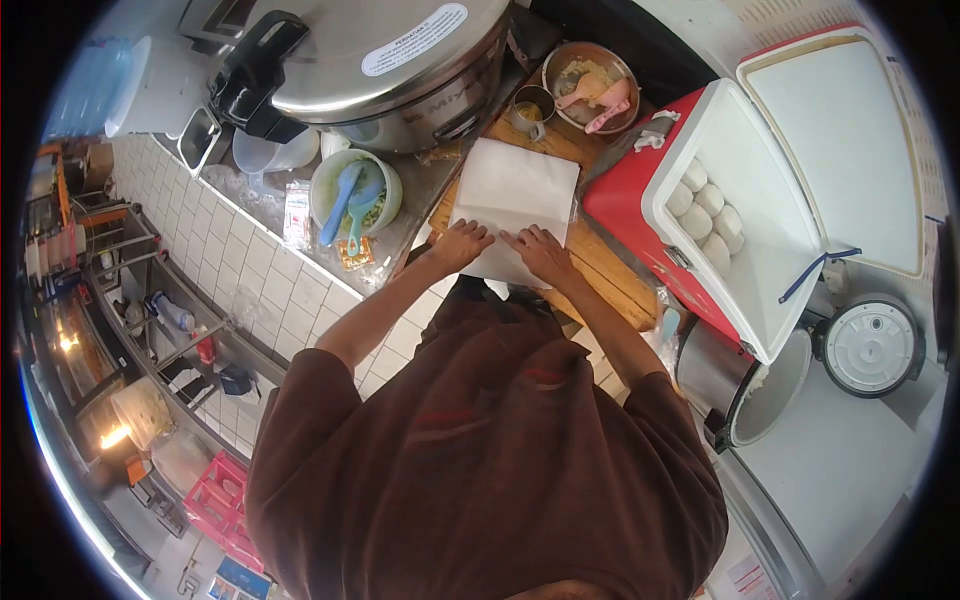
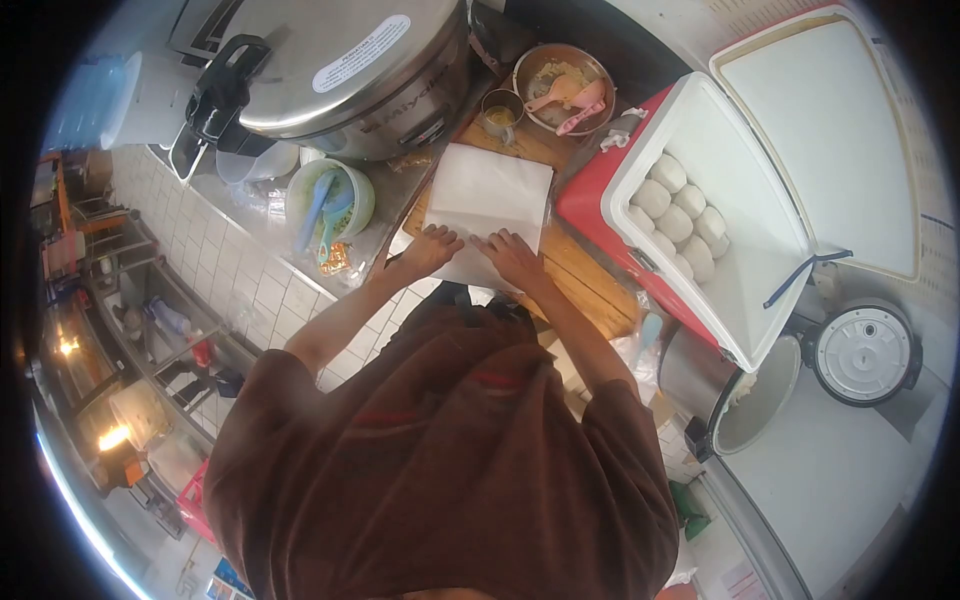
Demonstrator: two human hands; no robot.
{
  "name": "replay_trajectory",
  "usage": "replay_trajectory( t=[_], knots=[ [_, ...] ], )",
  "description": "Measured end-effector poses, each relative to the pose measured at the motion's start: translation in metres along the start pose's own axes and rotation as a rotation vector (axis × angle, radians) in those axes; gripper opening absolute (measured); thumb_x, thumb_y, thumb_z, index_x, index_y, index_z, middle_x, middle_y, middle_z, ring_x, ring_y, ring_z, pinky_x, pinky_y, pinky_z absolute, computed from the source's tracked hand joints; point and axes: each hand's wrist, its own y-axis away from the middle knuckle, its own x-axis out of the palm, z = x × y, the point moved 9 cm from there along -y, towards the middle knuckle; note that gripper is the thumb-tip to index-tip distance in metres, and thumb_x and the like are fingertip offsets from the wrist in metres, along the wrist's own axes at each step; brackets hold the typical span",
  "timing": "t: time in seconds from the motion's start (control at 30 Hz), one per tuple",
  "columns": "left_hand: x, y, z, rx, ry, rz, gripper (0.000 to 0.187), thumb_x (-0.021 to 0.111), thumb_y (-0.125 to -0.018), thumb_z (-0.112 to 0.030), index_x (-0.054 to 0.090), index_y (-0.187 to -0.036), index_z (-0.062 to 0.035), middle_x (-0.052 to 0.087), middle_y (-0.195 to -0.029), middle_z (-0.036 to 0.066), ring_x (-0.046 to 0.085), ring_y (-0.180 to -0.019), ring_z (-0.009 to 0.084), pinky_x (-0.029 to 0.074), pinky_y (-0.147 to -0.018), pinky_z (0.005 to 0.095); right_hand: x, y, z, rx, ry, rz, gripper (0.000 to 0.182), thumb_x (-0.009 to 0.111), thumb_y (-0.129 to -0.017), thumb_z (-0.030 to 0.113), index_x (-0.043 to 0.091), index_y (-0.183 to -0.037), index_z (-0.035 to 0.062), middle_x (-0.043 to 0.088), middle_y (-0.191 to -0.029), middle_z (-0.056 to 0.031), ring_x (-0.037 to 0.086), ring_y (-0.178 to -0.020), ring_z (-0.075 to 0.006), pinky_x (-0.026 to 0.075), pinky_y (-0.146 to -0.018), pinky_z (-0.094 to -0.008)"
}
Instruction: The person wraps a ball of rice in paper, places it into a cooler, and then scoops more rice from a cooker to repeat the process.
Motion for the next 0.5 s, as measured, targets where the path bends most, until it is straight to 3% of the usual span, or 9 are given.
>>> replay_trajectory(
  t=[0.03,0.1,0.17,0.23,0.27,0.5],
  knots=[
    [0.004,0.007,-0.006,-0.001,0.003,0.002,0.023,0.065,-0.078,-0.015,0.059,-0.100,-0.0111,0.059,-0.095,0.005,0.058,-0.098,0.0233,0.047,-0.085,0.0377,0.002,0.003,0.004,0.000,-0.002,0.003,0.059,0.055,-0.084,0.006,0.049,-0.141,0.0205,0.056,-0.110,-0.0092,0.053,-0.108,-0.0263,0.045,-0.096,-0.0384],
    [0.003,0.019,-0.019,-0.021,0.054,-0.102,0.024,0.065,-0.079,-0.018,0.059,-0.101,-0.0128,0.059,-0.095,0.004,0.057,-0.097,0.0236,0.045,-0.083,0.0378,-0.017,0.010,0.012,-0.022,0.182,-0.224,0.058,0.061,-0.084,0.012,0.049,-0.141,0.0197,0.053,-0.120,-0.0104,0.049,-0.116,-0.0298,0.042,-0.101,-0.0421],
    [0.023,0.023,-0.040,0.037,0.061,-0.128,0.028,0.065,-0.078,-0.021,0.056,-0.104,-0.0136,0.057,-0.097,0.004,0.054,-0.096,0.0229,0.043,-0.083,0.0374,-0.022,0.012,0.015,-0.030,0.093,-0.225,0.058,0.063,-0.084,0.015,0.050,-0.140,0.0188,0.052,-0.123,-0.0105,0.048,-0.118,-0.0316,0.041,-0.102,-0.0437],
    [0.049,0.021,-0.059,0.097,0.024,0.046,0.030,0.064,-0.079,-0.020,0.054,-0.107,-0.0127,0.055,-0.101,0.005,0.053,-0.099,0.0234,0.043,-0.084,0.0375,-0.021,0.012,0.017,-0.039,0.003,-0.230,0.058,0.065,-0.083,0.017,0.050,-0.139,0.0179,0.051,-0.126,-0.0106,0.047,-0.119,-0.0333,0.040,-0.103,-0.0453],
    [0.058,0.023,-0.058,0.051,-0.051,-0.053,0.029,0.060,-0.081,-0.017,0.053,-0.109,-0.0117,0.054,-0.103,0.007,0.052,-0.100,0.0240,0.042,-0.086,0.0371,-0.022,0.012,0.018,-0.048,-0.003,-0.258,0.057,0.066,-0.083,0.017,0.051,-0.138,0.0160,0.051,-0.125,-0.0105,0.048,-0.119,-0.0329,0.041,-0.102,-0.0444],
    [0.034,0.028,-0.052,0.014,-0.012,-0.124,0.029,0.059,-0.082,-0.013,0.053,-0.110,-0.0093,0.053,-0.105,0.009,0.053,-0.102,0.0257,0.043,-0.089,0.0387,-0.018,0.008,0.007,-0.067,-0.217,-0.237,0.047,0.067,-0.084,0.016,0.056,-0.129,0.0083,0.052,-0.123,-0.0122,0.052,-0.116,-0.0308,0.049,-0.093,-0.0390]
  ],
)
